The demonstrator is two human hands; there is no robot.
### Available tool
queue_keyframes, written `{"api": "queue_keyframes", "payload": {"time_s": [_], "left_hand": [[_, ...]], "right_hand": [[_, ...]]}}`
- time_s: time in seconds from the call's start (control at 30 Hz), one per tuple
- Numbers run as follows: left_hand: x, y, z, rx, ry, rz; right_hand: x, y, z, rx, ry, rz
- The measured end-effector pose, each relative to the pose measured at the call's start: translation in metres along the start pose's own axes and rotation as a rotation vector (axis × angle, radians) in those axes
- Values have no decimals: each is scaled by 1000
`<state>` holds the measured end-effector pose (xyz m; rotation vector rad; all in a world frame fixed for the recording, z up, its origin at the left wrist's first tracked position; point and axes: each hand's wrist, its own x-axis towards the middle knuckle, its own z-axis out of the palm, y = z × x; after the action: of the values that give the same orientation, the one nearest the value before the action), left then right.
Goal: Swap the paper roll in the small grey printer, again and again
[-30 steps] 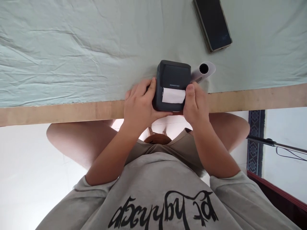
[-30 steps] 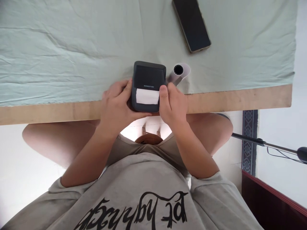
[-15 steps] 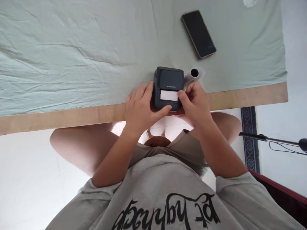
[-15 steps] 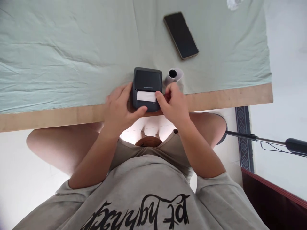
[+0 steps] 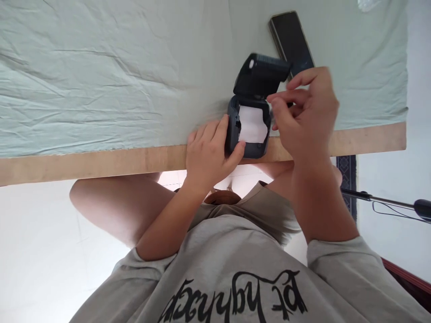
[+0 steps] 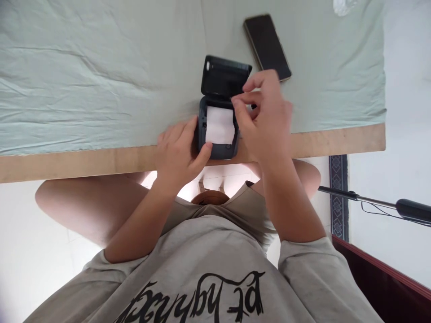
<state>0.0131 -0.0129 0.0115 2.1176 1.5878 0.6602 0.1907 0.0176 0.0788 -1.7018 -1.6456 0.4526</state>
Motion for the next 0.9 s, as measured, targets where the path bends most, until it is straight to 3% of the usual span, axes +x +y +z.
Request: {"api": "queue_keyframes", "payload": {"time_s": [0.13, 0.33, 0.43, 0.6, 0.73, 0.9], "left_hand": [[-1, 0, -1, 5, -11, 6], [-3, -3, -3, -41, 3, 50], [-3, -4, -3, -54, 11, 40], [-4, -3, -1, -85, 6, 56], [-3, -3, -1, -49, 17, 47], [-3, -3, -2, -61, 23, 66]], "right_hand": [[19, 12, 3, -379, -301, -86], [51, 13, 5, -430, -577, -64], [56, 3, 1, -567, -603, -125], [48, -10, -8, -663, -639, -88], [42, -7, -12, -698, -643, -224], [43, -11, -12, -789, -690, -176]]}}
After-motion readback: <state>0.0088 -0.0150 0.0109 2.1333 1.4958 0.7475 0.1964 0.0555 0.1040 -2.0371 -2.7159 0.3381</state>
